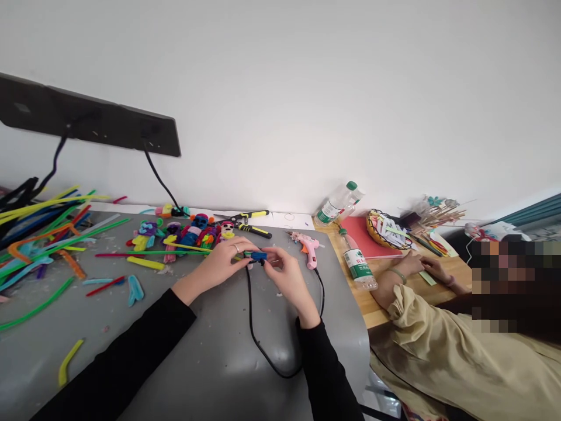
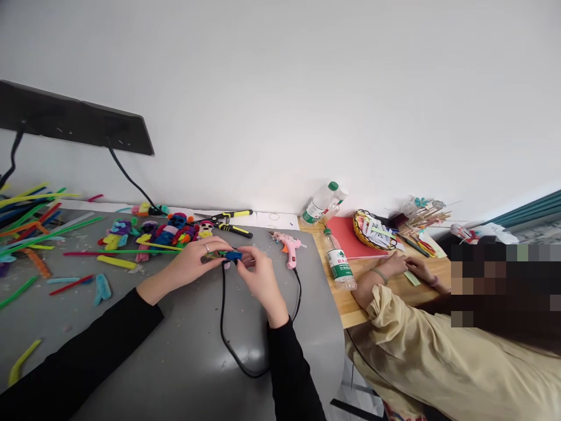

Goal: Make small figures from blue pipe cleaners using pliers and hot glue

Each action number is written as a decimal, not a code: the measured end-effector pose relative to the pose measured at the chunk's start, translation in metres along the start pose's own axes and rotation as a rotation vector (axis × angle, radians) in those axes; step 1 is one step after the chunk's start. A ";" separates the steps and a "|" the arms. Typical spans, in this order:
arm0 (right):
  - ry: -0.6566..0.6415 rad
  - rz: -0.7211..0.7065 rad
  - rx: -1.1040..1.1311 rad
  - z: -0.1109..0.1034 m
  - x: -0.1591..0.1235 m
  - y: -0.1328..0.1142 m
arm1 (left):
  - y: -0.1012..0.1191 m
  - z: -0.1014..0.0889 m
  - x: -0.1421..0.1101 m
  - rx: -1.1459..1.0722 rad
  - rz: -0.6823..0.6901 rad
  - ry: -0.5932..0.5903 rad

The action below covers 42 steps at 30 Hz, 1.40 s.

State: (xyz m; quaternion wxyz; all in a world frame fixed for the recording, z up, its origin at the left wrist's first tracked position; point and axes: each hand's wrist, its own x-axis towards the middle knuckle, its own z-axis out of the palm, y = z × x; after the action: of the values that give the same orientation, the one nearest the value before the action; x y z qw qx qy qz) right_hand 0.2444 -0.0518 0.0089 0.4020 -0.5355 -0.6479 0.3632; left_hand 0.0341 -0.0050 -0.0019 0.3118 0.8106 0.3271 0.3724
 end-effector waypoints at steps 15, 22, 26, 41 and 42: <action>0.148 -0.122 0.169 0.025 0.003 0.000 | -0.001 0.003 -0.012 -0.118 -0.261 0.241; 0.309 -0.308 -0.042 0.023 -0.003 -0.005 | -0.001 0.003 -0.011 -0.227 -0.338 0.230; 0.270 -0.402 -0.155 0.023 -0.002 -0.004 | 0.001 0.004 -0.011 -0.293 -0.354 0.177; 0.471 -0.155 0.006 0.016 0.004 0.008 | -0.008 0.005 -0.014 -0.307 -0.359 0.104; 0.460 -0.157 -0.012 0.012 0.009 0.005 | -0.007 0.006 -0.014 -0.252 -0.317 0.084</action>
State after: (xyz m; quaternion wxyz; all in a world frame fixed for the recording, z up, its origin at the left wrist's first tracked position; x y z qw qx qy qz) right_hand 0.2349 -0.0429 0.0009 0.5630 -0.5544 -0.5810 0.1954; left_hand 0.0295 -0.0131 -0.0158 0.4515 0.6874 0.4141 0.3900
